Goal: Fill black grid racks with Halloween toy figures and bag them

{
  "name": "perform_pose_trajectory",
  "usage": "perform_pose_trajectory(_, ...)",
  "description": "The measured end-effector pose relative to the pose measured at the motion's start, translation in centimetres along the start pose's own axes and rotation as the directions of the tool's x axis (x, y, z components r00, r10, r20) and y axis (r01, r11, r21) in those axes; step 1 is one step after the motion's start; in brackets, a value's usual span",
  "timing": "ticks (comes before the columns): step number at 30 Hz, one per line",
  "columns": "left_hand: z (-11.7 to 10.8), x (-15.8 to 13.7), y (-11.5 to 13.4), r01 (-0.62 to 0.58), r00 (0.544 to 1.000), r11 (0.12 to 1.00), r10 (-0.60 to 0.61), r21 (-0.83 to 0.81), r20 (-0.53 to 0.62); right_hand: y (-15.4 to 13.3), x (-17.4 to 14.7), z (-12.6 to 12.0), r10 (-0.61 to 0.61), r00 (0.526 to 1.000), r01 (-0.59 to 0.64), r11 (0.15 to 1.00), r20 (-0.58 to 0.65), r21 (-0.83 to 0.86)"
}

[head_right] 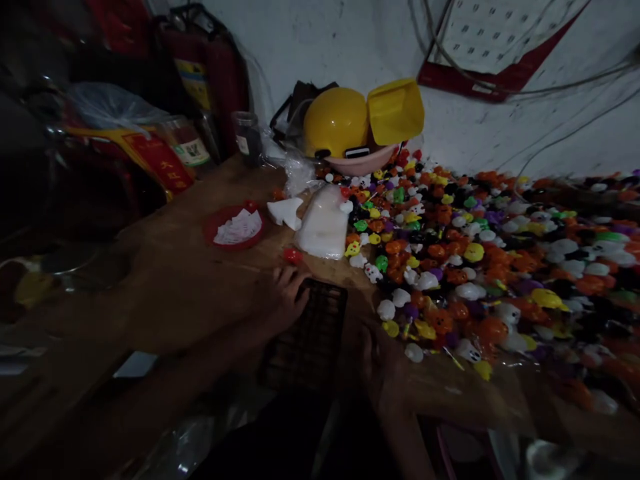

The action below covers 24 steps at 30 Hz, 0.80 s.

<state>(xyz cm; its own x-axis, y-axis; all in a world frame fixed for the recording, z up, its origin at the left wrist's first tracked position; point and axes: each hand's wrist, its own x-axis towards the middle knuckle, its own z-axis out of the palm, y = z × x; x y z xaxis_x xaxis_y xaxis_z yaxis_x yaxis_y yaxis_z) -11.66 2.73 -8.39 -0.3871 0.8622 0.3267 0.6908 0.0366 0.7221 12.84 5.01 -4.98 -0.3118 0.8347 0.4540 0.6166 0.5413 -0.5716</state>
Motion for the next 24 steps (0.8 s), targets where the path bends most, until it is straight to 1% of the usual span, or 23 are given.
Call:
perform_pose_trajectory(2,0.0,-0.4,-0.1,-0.049,0.999,0.987,0.049,0.151,0.006,0.1,0.2,1.0,-0.052,0.999,0.053,0.999,0.015,-0.011)
perform_pose_trajectory(4,-0.1,-0.5,-0.3,-0.142,0.990,0.948,0.137,0.284,0.037,0.4,0.3,1.3,-0.098,0.995,0.099,0.995,0.036,-0.020)
perform_pose_trajectory(6,0.1,-0.5,-0.6,-0.233,0.972,0.919,0.217,0.317,0.086,0.8,1.2,1.2,-0.132,0.990,0.134,0.990,0.040,-0.051)
perform_pose_trajectory(8,0.5,-0.4,-1.1,-0.273,0.962,0.915,0.253,0.297,0.104,1.0,3.5,0.9,-0.154,0.986,0.160,0.981,0.058,-0.112)
perform_pose_trajectory(10,0.7,-0.4,-1.4,-0.268,0.963,0.920,0.254,0.288,0.085,0.9,6.8,0.7,-0.142,0.985,0.160,0.962,0.097,-0.219)
perform_pose_trajectory(11,0.8,-0.4,-1.4,-0.263,0.965,0.921,0.254,0.287,0.068,0.7,8.7,0.6,-0.113,0.985,0.147,0.944,0.129,-0.295)
perform_pose_trajectory(12,0.7,-0.3,-1.3,-0.261,0.965,0.921,0.257,0.289,0.050,0.5,10.5,0.5,-0.062,0.985,0.120,0.915,0.160,-0.385)
perform_pose_trajectory(14,0.1,0.2,-0.6,-0.261,0.963,0.920,0.271,0.291,0.007,0.2,13.4,0.4,0.092,0.966,0.061,0.825,0.240,-0.561)
perform_pose_trajectory(16,-0.7,1.3,0.6,-0.263,0.959,0.919,0.283,0.294,-0.028,0.0,14.8,0.2,0.217,0.934,0.033,0.740,0.284,-0.672)
perform_pose_trajectory(17,-1.0,2.1,1.3,-0.262,0.958,0.919,0.284,0.296,-0.032,0.1,15.0,0.3,0.244,0.924,0.035,0.715,0.295,-0.698)
perform_pose_trajectory(18,-1.2,3.0,1.9,-0.259,0.960,0.920,0.280,0.295,-0.027,0.2,14.9,0.3,0.239,0.922,0.049,0.706,0.304,-0.706)
perform_pose_trajectory(21,-1.0,5.7,2.7,-0.201,0.978,0.938,0.207,0.283,0.007,0.9,14.7,0.6,0.120,0.941,0.131,0.733,0.317,-0.668)
perform_pose_trajectory(24,0.4,7.3,1.5,-0.061,0.998,0.960,0.058,0.274,0.019,1.4,16.6,0.6,0.001,0.959,0.183,0.764,0.284,-0.619)
